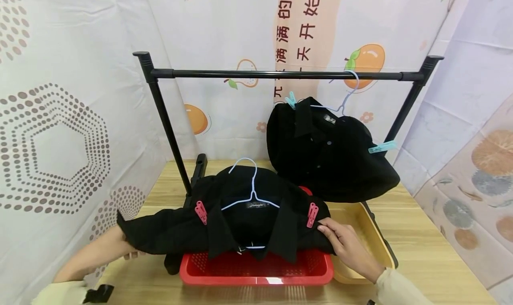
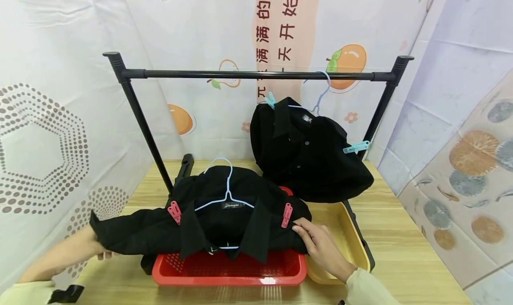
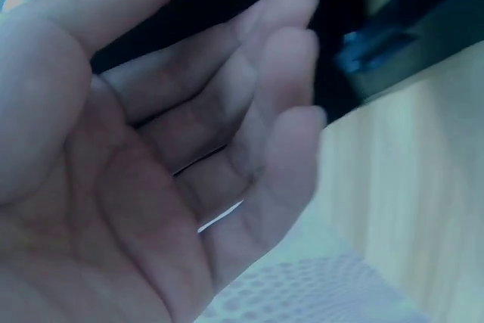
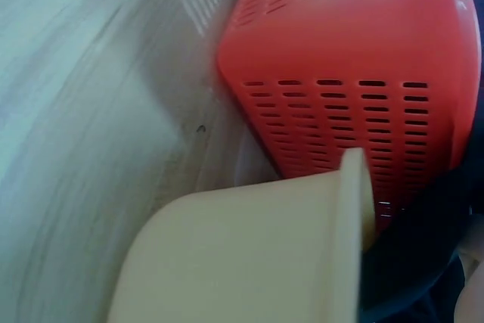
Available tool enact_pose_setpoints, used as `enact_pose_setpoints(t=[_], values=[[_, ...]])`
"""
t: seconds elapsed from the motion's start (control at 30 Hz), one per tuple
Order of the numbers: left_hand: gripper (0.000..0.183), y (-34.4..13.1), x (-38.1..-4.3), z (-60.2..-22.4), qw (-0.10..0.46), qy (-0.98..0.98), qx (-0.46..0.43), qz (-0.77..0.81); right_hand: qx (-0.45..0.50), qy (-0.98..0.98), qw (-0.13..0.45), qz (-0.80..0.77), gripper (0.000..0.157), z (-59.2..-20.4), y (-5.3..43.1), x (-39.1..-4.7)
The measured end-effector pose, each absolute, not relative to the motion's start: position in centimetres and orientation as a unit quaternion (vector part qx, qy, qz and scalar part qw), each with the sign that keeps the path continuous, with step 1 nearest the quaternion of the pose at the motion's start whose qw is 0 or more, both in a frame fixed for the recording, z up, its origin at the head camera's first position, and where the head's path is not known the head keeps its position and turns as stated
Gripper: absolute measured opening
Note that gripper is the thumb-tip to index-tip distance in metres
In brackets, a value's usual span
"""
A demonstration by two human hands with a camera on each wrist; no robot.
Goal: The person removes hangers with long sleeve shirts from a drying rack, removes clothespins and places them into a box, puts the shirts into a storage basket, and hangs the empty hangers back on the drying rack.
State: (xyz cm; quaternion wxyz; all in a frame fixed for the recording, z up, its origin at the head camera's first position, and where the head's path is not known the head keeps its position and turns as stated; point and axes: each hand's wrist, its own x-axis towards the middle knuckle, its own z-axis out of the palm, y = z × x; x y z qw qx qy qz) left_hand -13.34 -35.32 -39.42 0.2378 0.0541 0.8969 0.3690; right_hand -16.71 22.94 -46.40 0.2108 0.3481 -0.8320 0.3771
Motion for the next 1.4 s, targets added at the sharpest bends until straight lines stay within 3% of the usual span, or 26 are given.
enact_pose_setpoints(t=[0.13, 0.5, 0.6, 0.73, 0.93, 1.2, 1.4], values=[[0.012, -36.7, -12.8, -38.5, 0.117, 0.896, 0.146, 0.402, 0.35, -0.83, 0.217, 0.377, 0.034, -46.8, 23.0, -16.5], [0.03, -33.3, -13.4, -38.1, 0.005, 0.87, 0.14, 0.474, 0.349, -0.837, 0.2, 0.369, 0.03, -47.4, 23.0, -16.1], [0.028, -32.6, -13.1, -37.7, -0.025, 0.882, 0.127, 0.454, 0.348, -0.839, 0.201, 0.367, 0.03, -47.4, 23.0, -16.1], [0.021, -31.9, -12.9, -37.1, -0.043, 0.895, 0.113, 0.43, 0.35, -0.838, 0.207, 0.364, 0.03, -47.4, 22.9, -16.0], [0.02, -30.7, -13.5, -38.0, -0.091, 0.907, 0.198, 0.36, 0.349, -0.839, 0.209, 0.36, 0.031, -47.5, 22.9, -16.1], [0.023, -29.0, -14.7, -39.9, -0.055, 0.888, 0.3, 0.344, 0.355, -0.837, 0.21, 0.359, 0.031, -47.4, 23.0, -16.2], [0.021, -28.4, -15.2, -40.7, -0.05, 0.881, 0.315, 0.351, 0.357, -0.836, 0.215, 0.358, 0.033, -47.3, 23.0, -16.3]])
